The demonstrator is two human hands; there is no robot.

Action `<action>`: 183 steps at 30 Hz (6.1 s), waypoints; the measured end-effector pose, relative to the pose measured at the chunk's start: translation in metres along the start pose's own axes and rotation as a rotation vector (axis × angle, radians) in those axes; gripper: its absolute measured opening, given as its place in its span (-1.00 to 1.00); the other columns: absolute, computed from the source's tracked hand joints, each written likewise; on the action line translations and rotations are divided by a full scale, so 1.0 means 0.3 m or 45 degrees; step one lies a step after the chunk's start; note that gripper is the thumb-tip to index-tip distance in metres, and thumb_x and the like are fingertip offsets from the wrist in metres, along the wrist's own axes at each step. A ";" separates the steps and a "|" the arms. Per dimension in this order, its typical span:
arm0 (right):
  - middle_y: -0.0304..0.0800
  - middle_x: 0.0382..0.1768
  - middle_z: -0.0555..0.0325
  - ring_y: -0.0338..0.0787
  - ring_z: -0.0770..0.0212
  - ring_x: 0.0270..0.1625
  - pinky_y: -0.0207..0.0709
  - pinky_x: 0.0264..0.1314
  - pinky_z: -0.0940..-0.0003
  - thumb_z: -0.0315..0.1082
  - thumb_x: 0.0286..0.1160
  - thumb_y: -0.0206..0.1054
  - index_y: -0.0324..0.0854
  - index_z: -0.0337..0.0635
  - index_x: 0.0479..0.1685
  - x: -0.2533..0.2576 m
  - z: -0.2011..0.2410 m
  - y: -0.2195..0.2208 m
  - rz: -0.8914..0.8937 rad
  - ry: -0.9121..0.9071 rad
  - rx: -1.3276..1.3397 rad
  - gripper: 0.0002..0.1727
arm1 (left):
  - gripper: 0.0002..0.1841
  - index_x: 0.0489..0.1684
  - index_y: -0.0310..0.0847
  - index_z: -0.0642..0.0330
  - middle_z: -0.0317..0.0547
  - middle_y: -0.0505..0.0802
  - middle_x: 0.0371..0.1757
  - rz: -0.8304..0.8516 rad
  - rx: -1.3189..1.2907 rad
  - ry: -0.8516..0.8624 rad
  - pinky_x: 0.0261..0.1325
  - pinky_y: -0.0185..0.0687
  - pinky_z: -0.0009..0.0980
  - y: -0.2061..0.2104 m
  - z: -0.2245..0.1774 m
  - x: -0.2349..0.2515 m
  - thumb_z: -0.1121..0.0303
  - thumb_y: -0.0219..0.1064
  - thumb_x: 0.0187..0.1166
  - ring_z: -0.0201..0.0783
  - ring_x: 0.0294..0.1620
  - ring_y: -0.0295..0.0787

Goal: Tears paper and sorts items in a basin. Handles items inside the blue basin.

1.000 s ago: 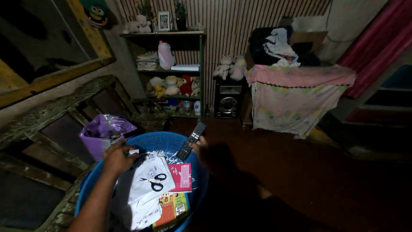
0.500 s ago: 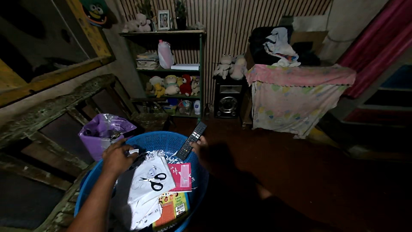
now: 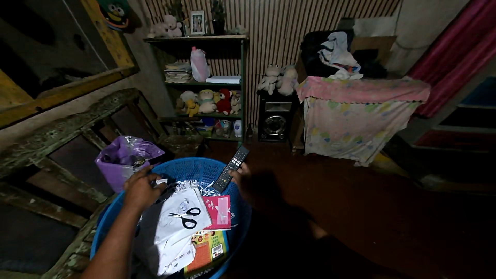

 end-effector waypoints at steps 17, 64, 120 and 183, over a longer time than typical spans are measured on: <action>0.80 0.17 -0.21 0.87 -0.02 0.13 0.80 0.16 0.03 -0.47 0.52 0.35 0.26 -0.34 0.54 0.007 -0.007 -0.001 0.011 -0.006 0.000 -0.40 | -0.72 -0.15 0.88 0.02 0.05 0.57 0.64 -0.011 -0.006 0.011 0.66 0.11 0.38 0.000 0.000 -0.001 0.06 0.54 0.38 0.24 0.67 0.36; 0.80 0.17 -0.20 0.87 0.00 0.10 0.80 0.14 0.06 -0.37 0.55 0.38 0.28 -0.39 0.56 0.024 -0.029 -0.004 0.073 0.001 -0.024 -0.37 | -0.71 -0.16 0.88 0.03 0.02 0.57 0.65 -0.016 0.004 0.010 0.64 0.15 0.37 0.007 0.007 -0.004 0.05 0.54 0.38 0.21 0.69 0.36; 0.80 0.20 -0.19 0.87 0.01 0.15 0.78 0.18 0.06 -0.49 0.50 0.36 0.27 -0.38 0.58 0.003 -0.054 0.059 0.336 0.145 -0.101 -0.37 | -0.71 -0.11 0.88 0.05 0.08 0.54 0.66 0.034 0.001 -0.011 0.66 0.09 0.39 0.002 -0.003 0.001 0.08 0.56 0.39 0.26 0.69 0.32; 0.78 0.20 -0.23 0.87 -0.04 0.14 0.79 0.16 0.04 -0.51 0.55 0.34 0.23 -0.37 0.59 0.022 -0.076 0.050 0.253 0.151 0.026 -0.38 | -0.72 -0.17 0.88 0.05 0.05 0.54 0.67 0.010 0.026 0.007 0.65 0.11 0.37 0.008 0.002 -0.004 0.07 0.56 0.37 0.25 0.69 0.33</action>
Point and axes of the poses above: each hand's wrist, its own x-axis towards the middle knuckle, its own y-axis out of the palm, z = x × y, the point moved 8 cm from there along x, towards the middle knuckle
